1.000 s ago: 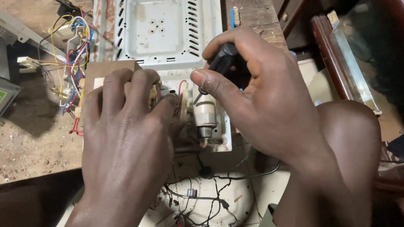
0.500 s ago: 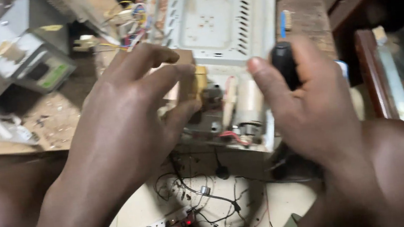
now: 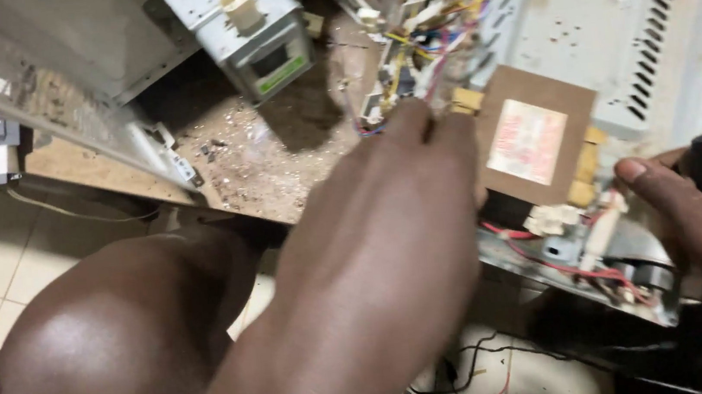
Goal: Disassembling a microwave oven to inspect internal high-voltage components like the transformer and wiring.
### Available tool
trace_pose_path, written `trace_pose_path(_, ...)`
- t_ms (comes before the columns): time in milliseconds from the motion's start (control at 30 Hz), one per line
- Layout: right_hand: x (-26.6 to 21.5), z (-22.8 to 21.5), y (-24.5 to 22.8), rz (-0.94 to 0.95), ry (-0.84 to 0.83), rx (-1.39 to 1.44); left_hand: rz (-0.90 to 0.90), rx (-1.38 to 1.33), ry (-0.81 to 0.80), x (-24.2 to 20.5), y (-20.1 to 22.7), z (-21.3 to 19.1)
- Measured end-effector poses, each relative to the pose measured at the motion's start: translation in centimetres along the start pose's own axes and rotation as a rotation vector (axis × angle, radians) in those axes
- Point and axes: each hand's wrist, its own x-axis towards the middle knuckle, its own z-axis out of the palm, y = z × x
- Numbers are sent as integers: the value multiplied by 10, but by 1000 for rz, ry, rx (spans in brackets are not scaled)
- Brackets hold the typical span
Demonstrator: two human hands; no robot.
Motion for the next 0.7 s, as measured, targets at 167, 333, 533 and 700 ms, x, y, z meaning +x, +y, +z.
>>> trace_pose_path(167, 18, 9, 34, -31, -14, -60, 58, 7, -73, 4, 0, 2)
trace_pose_path(333, 30, 22, 6, 556, -153, 175, 118, 46, 44, 7, -5, 17)
trace_pose_path(533, 30, 12, 29, 389, -123, 133, 83, 110, -97, 18, 2, 13)
trace_pose_path(700, 15, 0, -4, 302, -54, 6, 90, 149, -24, 19, 3, 12)
